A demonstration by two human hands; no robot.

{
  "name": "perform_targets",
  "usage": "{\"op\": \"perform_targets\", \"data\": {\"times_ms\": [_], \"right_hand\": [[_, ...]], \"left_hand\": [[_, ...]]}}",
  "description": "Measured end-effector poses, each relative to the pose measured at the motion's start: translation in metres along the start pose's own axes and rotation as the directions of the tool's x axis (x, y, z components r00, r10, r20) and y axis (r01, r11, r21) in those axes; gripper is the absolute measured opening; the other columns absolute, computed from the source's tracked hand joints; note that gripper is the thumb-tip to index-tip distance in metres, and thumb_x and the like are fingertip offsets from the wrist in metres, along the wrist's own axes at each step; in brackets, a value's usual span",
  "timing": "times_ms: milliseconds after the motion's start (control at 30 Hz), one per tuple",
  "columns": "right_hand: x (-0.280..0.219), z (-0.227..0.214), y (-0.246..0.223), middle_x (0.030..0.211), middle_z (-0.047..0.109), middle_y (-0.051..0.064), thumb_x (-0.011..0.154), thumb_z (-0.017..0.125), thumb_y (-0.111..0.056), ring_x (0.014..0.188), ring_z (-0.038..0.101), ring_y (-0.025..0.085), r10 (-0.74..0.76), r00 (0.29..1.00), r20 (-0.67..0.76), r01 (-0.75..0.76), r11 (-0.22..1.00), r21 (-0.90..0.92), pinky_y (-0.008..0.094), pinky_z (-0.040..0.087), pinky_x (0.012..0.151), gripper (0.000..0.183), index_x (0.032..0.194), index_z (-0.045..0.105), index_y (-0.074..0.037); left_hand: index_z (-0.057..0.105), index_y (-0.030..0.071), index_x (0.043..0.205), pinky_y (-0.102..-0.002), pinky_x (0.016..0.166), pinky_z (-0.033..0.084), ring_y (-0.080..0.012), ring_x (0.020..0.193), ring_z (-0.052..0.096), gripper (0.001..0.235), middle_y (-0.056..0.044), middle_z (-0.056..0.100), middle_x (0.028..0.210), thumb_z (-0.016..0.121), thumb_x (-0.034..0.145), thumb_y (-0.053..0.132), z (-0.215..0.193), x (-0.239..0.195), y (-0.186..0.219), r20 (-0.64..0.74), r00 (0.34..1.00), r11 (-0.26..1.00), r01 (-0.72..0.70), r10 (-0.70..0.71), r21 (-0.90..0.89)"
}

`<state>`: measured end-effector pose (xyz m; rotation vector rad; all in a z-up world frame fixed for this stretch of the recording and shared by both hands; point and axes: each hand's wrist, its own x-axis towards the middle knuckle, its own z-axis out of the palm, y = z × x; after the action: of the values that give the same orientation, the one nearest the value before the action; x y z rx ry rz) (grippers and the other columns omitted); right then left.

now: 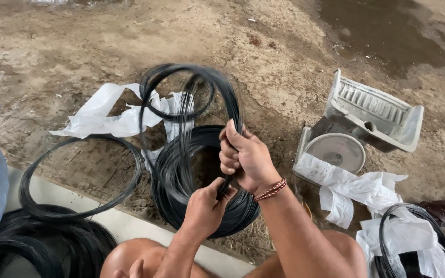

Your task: The person coils a length of black wire around a white plastic scale tray to measure it, then cuts the wire with scissors. They repeat this process, gathering the cut lengths into a bundle and tying them together with a small piece of wire.

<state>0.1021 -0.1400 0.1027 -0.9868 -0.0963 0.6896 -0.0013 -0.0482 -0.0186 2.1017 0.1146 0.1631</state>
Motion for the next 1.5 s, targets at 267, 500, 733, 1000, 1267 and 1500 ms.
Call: {"op": "perform_targets", "data": {"times_ms": [267,500,733,1000,1267,1500], "right_hand": [[0.022,-0.027,0.010,0.053,0.019,-0.007,0.095,0.048,-0.069,0.041,0.013,0.006,0.206,0.895,-0.395,-0.212,0.977,0.029,0.023,0.010,0.038,0.057,0.084,0.047,-0.013],[0.015,-0.006,0.015,0.054,0.025,-0.004,0.109,0.046,-0.052,0.042,0.015,0.008,0.098,0.913,-0.395,-0.098,0.995,0.021,0.025,0.010,0.039,0.050,0.077,0.045,-0.013],[0.016,-0.001,0.031,0.056,0.027,-0.004,0.104,0.047,-0.053,0.040,0.021,0.008,-0.068,0.958,-0.280,-0.016,0.958,-0.286,0.024,0.014,0.034,0.047,0.077,0.037,-0.015],[-0.009,0.006,-0.010,0.051,0.023,-0.003,0.104,0.043,-0.048,0.034,0.018,0.006,-0.241,0.967,0.077,0.251,0.956,-0.152,0.025,0.009,0.031,0.045,0.073,0.039,-0.016],[-0.052,-0.004,-0.050,0.054,0.019,-0.005,0.098,0.045,-0.058,0.037,0.012,0.006,-0.249,0.956,0.153,0.248,0.968,0.026,0.025,0.010,0.030,0.048,0.075,0.040,-0.016],[-0.056,-0.100,-0.034,0.057,0.011,-0.007,0.099,0.034,-0.071,0.042,0.009,0.005,-0.333,0.938,0.094,0.327,0.942,0.078,0.021,0.014,0.032,0.057,0.077,0.036,-0.019]], "left_hand": [[0.060,0.014,0.079,-0.036,0.064,0.041,-0.0157,0.065,0.049,0.036,-0.001,0.062,0.066,0.070,0.098,0.042,0.022,0.015,-0.001,0.200,0.941,0.960,0.279,-0.272,-0.003],[0.032,0.014,0.061,-0.036,0.050,0.027,-0.0131,0.058,0.025,0.069,0.003,0.034,0.052,0.087,0.090,0.044,0.030,0.009,-0.020,0.013,0.969,0.967,0.245,-0.245,-0.072],[0.042,0.011,0.062,-0.039,0.053,0.030,-0.0162,0.057,0.029,0.056,-0.001,0.039,0.051,0.060,0.105,0.042,0.054,0.009,-0.036,-0.127,0.972,0.977,0.188,-0.200,-0.097],[0.045,0.005,0.132,-0.047,0.120,0.040,-0.0296,0.131,0.049,0.041,-0.013,0.051,0.132,0.045,0.095,0.021,0.026,-0.009,0.007,-0.813,0.539,0.902,-0.430,0.222,-0.038],[0.033,0.020,0.155,-0.053,0.117,0.036,-0.0326,0.132,0.056,0.084,-0.019,0.053,0.143,0.060,0.079,0.043,-0.055,0.016,0.039,0.178,0.646,-0.091,0.167,-0.743,-0.982],[0.043,0.017,0.070,-0.026,0.043,0.026,-0.0109,0.043,0.030,0.044,0.008,0.026,0.059,0.074,0.098,0.031,-0.043,0.053,-0.006,0.018,0.789,0.059,0.068,-0.614,-0.996]]}}
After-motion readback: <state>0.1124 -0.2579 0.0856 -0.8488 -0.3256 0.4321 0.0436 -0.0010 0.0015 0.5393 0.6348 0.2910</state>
